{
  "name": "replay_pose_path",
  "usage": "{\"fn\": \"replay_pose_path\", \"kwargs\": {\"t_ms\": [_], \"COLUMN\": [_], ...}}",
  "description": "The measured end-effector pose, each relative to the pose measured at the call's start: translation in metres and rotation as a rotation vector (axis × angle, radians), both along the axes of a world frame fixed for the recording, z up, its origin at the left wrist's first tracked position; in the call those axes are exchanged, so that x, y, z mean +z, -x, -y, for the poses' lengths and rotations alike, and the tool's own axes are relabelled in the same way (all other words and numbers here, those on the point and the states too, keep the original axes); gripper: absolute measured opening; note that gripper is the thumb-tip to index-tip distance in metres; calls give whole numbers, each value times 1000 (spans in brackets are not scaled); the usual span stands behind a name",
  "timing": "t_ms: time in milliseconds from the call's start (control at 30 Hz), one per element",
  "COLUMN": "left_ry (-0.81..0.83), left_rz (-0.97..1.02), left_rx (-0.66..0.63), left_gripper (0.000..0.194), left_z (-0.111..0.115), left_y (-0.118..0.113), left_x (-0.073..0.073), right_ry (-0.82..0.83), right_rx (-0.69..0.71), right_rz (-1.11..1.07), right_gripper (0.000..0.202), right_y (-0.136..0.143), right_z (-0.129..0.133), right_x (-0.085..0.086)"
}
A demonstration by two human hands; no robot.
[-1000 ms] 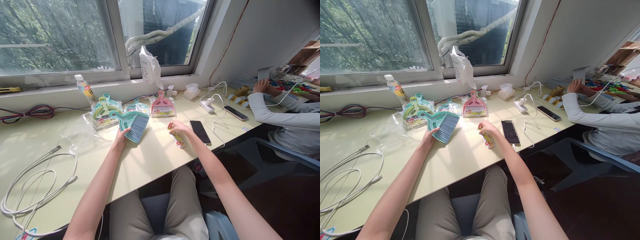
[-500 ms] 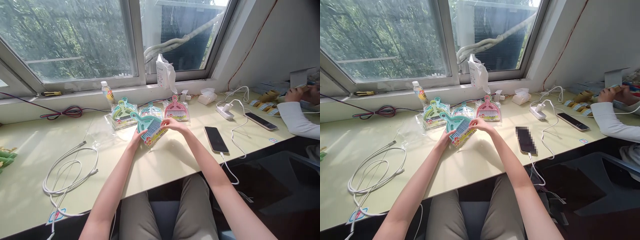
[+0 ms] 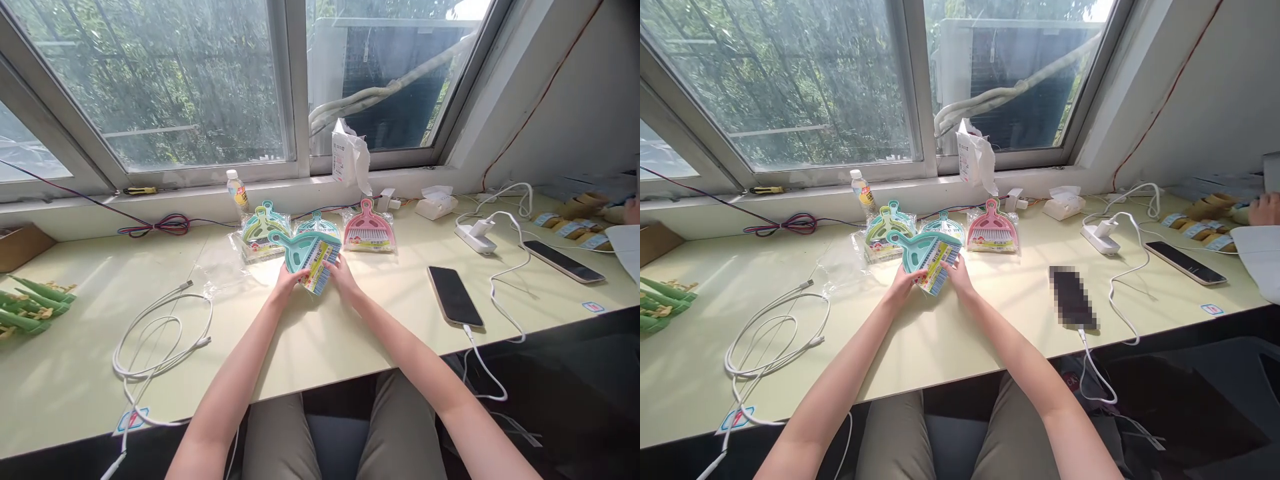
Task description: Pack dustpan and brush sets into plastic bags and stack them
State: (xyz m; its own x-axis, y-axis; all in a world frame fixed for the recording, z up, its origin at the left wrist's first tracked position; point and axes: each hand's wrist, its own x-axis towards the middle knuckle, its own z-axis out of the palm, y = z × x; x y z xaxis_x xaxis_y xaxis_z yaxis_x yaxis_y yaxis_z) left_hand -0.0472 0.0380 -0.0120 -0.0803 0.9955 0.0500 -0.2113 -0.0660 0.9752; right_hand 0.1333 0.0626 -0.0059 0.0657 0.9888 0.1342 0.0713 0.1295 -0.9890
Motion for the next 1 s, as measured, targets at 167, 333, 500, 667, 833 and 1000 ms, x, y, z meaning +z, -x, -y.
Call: {"fn": "replay_pose_path", "kwargs": {"t_ms": [167,333,500,667,833,1000], "left_ry": [-56,-67,-107,80,-161,-316], "left_rz": [-103,-378,-748,-815,-827,-878], "left_rx": [-33,393,1007,908,754,592], "left_gripper": [64,53,61,31,21,21], "left_z": [6,10,17,18,15,11], "left_y": [-3,10,63,104,82,50], "left_x": [9,22,24,10,10,17], "right_ry": [270,254,247,247,212,204], "right_rx": [270,226,236,283,328,330], "right_rz": [-389,-446,-454,-418,-420,-416], "right_gripper": [41,47,47,47,52,49], "right_y": [7,-3,-6,-4,-2,-2], "right_z": [1,-3,-1,4,9,11], "right_x": [-10,-8,-7,-3,4,7]}}
